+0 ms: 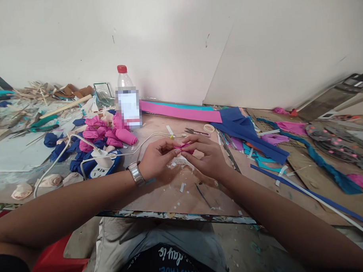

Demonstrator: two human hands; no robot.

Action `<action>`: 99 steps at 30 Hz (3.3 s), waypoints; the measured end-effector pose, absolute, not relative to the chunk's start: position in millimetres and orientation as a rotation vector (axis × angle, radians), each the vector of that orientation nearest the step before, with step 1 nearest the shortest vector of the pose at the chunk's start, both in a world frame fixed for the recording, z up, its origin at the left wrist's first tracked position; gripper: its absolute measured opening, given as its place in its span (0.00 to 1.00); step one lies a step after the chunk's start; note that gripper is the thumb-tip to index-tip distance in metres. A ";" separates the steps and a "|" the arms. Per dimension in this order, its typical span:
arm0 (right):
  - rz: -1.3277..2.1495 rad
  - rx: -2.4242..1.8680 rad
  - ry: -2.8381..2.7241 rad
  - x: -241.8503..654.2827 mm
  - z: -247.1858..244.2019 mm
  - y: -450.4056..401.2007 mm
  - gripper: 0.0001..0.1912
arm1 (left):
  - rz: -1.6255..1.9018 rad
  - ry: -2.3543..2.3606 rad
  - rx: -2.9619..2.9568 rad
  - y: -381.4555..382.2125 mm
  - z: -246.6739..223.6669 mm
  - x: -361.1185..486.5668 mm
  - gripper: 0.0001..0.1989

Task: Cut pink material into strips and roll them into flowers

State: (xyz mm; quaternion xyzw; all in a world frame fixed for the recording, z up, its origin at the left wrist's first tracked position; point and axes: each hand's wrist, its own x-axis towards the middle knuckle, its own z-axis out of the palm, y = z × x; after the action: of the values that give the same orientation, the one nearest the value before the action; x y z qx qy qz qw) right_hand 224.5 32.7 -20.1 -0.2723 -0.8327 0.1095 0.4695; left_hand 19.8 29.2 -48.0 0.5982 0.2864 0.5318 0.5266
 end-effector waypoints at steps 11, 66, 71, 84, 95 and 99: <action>0.473 -0.774 -2.006 223.6 -21.2 30.4 0.03 | 1.270 0.712 1.490 28.2 -49.0 18.9 0.15; 0.851 -0.883 -1.805 224.0 -35.9 33.9 0.11 | 1.241 0.786 1.422 27.2 -45.9 18.6 0.18; 0.763 -0.883 -1.878 222.3 -33.6 34.6 0.10 | 1.236 0.777 1.447 27.0 -44.6 18.7 0.17; 0.697 -0.840 -1.914 221.8 -27.9 35.3 0.01 | 1.244 0.870 1.520 29.3 -46.1 16.2 0.10; 0.816 -0.791 -1.874 223.2 -28.0 36.9 0.11 | 1.227 0.876 1.446 29.5 -44.2 15.4 0.10; 0.845 -0.837 -1.835 223.2 -29.4 37.1 0.11 | 1.238 0.869 1.468 29.1 -44.8 15.6 0.10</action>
State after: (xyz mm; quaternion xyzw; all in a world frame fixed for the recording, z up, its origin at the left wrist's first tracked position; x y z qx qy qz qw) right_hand 223.2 37.1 -29.4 -0.3399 -0.7454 0.3430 0.4595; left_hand 15.6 29.1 -44.8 0.6054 0.3585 0.5105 0.4944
